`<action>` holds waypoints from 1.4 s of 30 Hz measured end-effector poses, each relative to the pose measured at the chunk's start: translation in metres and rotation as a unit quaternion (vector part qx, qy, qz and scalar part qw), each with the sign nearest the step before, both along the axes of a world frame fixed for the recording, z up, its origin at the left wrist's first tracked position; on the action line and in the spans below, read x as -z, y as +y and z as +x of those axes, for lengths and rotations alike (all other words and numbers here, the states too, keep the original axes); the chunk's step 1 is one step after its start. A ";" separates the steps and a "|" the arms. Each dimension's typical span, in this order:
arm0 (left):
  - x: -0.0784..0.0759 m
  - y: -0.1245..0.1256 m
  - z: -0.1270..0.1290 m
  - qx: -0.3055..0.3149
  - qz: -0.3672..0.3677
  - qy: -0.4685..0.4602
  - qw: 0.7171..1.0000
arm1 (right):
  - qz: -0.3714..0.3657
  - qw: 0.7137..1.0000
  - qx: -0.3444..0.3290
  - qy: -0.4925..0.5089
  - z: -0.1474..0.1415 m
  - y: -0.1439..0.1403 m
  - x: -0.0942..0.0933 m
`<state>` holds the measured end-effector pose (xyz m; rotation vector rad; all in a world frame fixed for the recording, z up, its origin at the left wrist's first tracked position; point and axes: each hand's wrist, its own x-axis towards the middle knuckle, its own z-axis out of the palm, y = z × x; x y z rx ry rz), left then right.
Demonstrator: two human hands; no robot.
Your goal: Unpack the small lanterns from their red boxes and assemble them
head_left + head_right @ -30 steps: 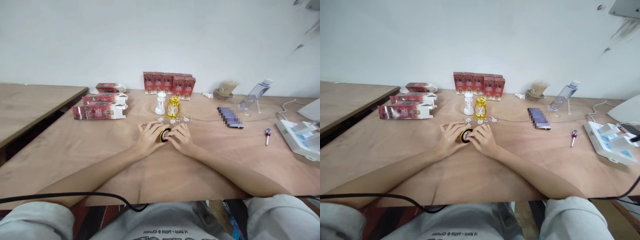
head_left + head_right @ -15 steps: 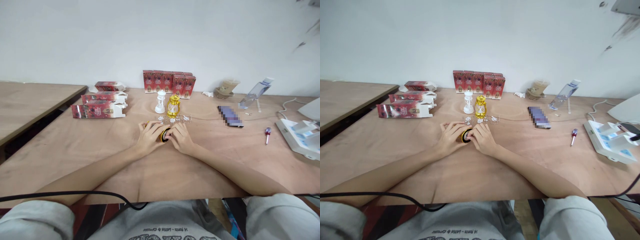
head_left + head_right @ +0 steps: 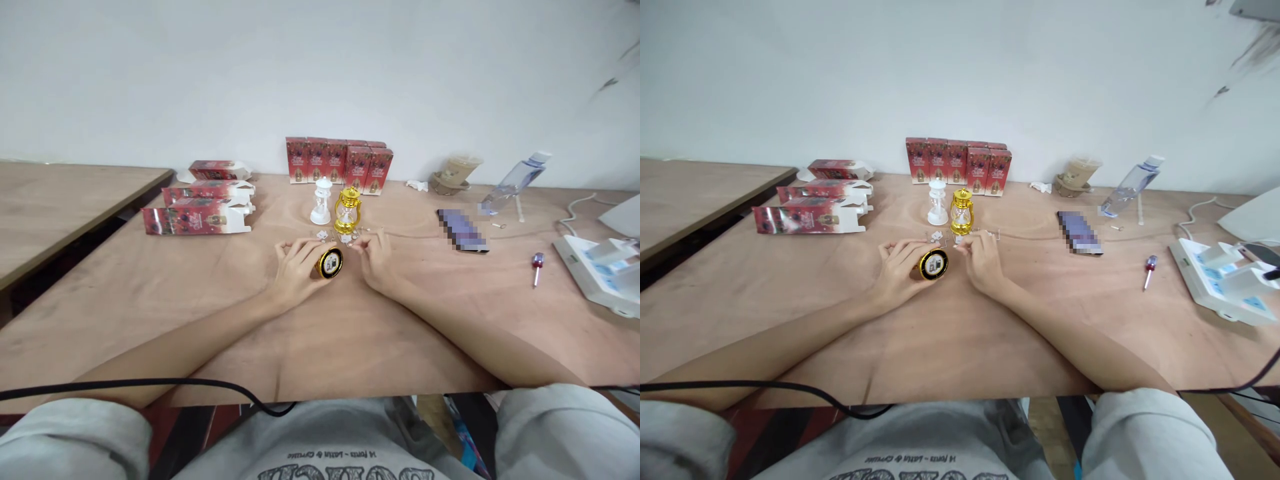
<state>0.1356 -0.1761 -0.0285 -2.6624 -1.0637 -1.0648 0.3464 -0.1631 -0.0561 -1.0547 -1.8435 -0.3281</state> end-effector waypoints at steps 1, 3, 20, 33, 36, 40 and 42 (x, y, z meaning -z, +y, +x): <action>0.000 0.000 0.000 0.000 -0.004 0.002 1.000 | -0.016 0.999 0.040 0.001 0.009 0.008 0.001; 0.001 0.001 0.000 0.000 -0.011 0.005 1.000 | -0.069 0.990 0.122 -0.012 0.028 0.022 0.002; 0.002 0.001 0.000 0.005 0.002 0.020 1.000 | 0.045 0.997 -0.036 -0.045 0.003 -0.013 -0.013; 0.004 0.002 0.000 0.013 0.006 0.034 0.999 | 0.176 0.966 -0.038 -0.185 -0.019 -0.030 -0.020; 0.002 0.002 0.000 0.007 0.002 0.034 0.999 | 0.202 0.952 -0.010 -0.230 -0.020 -0.031 -0.021; 0.003 0.002 0.001 0.007 0.004 0.037 0.999 | 0.228 0.939 0.002 -0.258 -0.021 -0.029 -0.021; 0.004 0.002 0.001 0.008 0.007 0.038 0.999 | 0.234 0.938 0.003 -0.255 -0.021 -0.028 -0.021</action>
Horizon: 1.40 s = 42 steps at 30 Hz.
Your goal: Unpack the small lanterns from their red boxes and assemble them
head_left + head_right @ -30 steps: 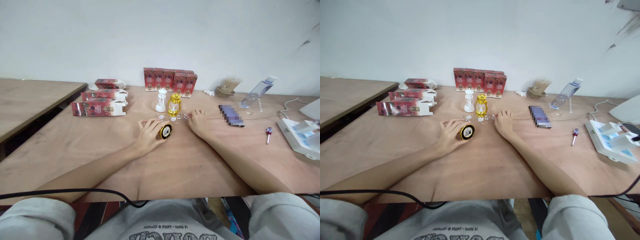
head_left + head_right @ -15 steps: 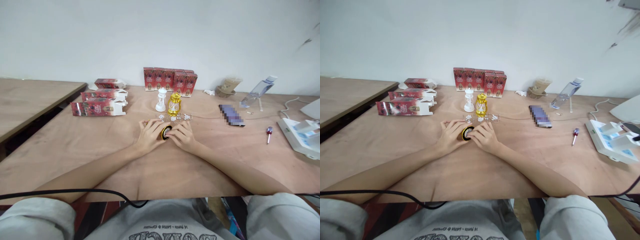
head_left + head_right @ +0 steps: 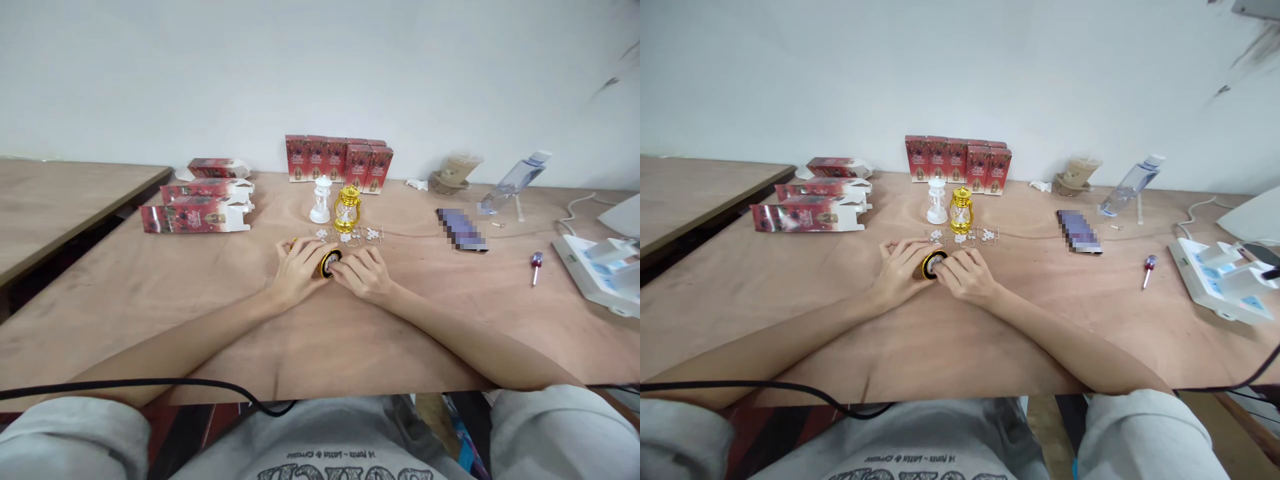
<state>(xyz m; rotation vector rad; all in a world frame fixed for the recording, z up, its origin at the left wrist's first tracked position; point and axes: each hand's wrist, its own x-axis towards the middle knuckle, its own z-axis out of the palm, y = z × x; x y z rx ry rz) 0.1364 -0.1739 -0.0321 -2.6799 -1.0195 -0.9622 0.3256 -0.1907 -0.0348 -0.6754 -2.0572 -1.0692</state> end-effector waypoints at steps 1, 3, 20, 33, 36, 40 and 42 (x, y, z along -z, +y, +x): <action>0.001 0.000 0.000 0.001 0.002 0.001 1.000 | 0.001 1.000 -0.001 0.003 0.000 0.001 0.000; 0.001 0.001 0.000 0.004 0.006 0.001 1.000 | 0.000 1.000 -0.006 0.011 0.000 0.002 0.000; -0.001 -0.001 0.000 0.002 0.006 -0.009 1.000 | -0.084 0.990 -0.084 0.081 0.003 0.004 0.004; -0.001 -0.001 0.001 -0.022 -0.018 -0.011 1.000 | -0.193 0.936 0.263 0.133 0.067 0.061 0.023; -0.002 -0.002 0.001 -0.024 -0.025 -0.008 0.999 | -0.216 0.924 0.286 0.135 0.068 0.063 0.024; -0.002 -0.002 0.001 -0.025 -0.020 -0.009 0.999 | -0.197 0.935 0.239 0.172 0.058 0.050 0.020; -0.002 -0.001 0.001 -0.025 -0.019 -0.006 0.999 | -0.173 0.953 0.168 0.186 0.046 0.037 0.017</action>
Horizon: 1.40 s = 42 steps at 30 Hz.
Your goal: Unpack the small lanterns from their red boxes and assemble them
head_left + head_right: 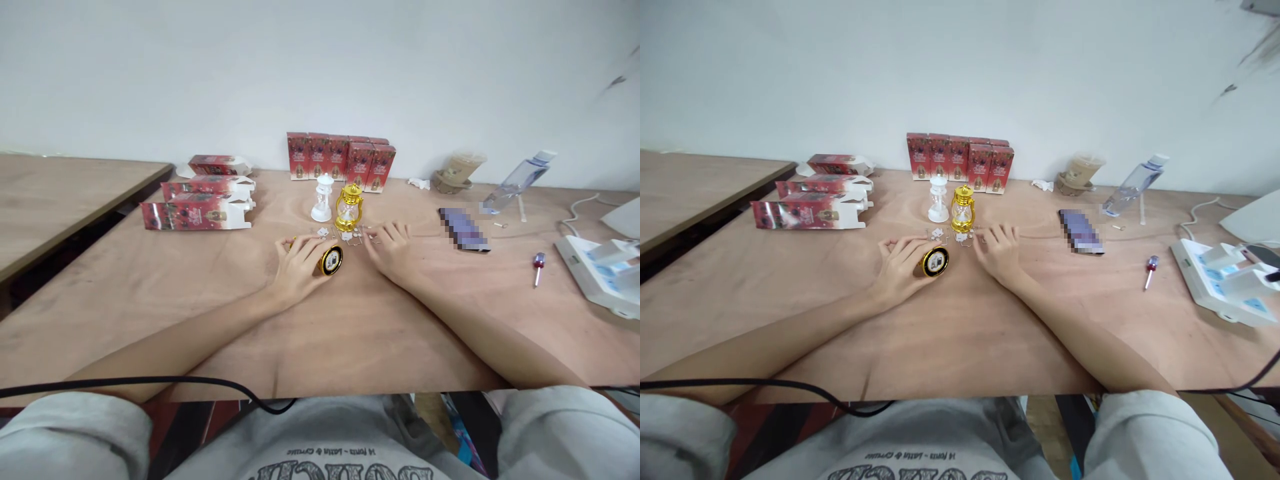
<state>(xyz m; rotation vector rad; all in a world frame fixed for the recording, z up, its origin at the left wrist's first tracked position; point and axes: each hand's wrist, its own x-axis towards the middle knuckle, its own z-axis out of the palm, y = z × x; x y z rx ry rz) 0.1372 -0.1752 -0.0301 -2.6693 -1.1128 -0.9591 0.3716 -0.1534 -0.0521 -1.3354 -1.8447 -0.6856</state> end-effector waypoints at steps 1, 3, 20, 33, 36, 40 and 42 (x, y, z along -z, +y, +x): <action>0.000 0.000 0.000 0.001 0.001 0.002 1.000 | 0.022 0.999 -0.038 0.003 -0.007 -0.007 -0.001; 0.001 0.001 0.000 0.005 0.009 0.002 1.000 | 0.056 0.992 -0.111 -0.015 -0.021 -0.021 -0.004; 0.004 0.001 -0.001 -0.008 0.024 -0.016 1.000 | 0.090 0.974 -0.205 -0.042 -0.031 -0.027 -0.002; 0.002 -0.002 -0.003 0.163 0.159 0.081 0.970 | -0.109 0.989 0.095 -0.023 0.025 0.020 0.008; -0.002 -0.004 -0.003 0.214 0.209 0.120 0.947 | -0.109 0.991 0.073 0.040 0.017 0.012 0.003; -0.004 -0.005 -0.002 0.236 0.201 0.168 0.936 | -0.168 0.945 -0.123 0.252 0.000 -0.006 -0.017; -0.003 -0.004 -0.002 0.238 0.253 0.167 0.923 | -0.292 0.859 -0.265 0.328 -0.009 -0.016 -0.031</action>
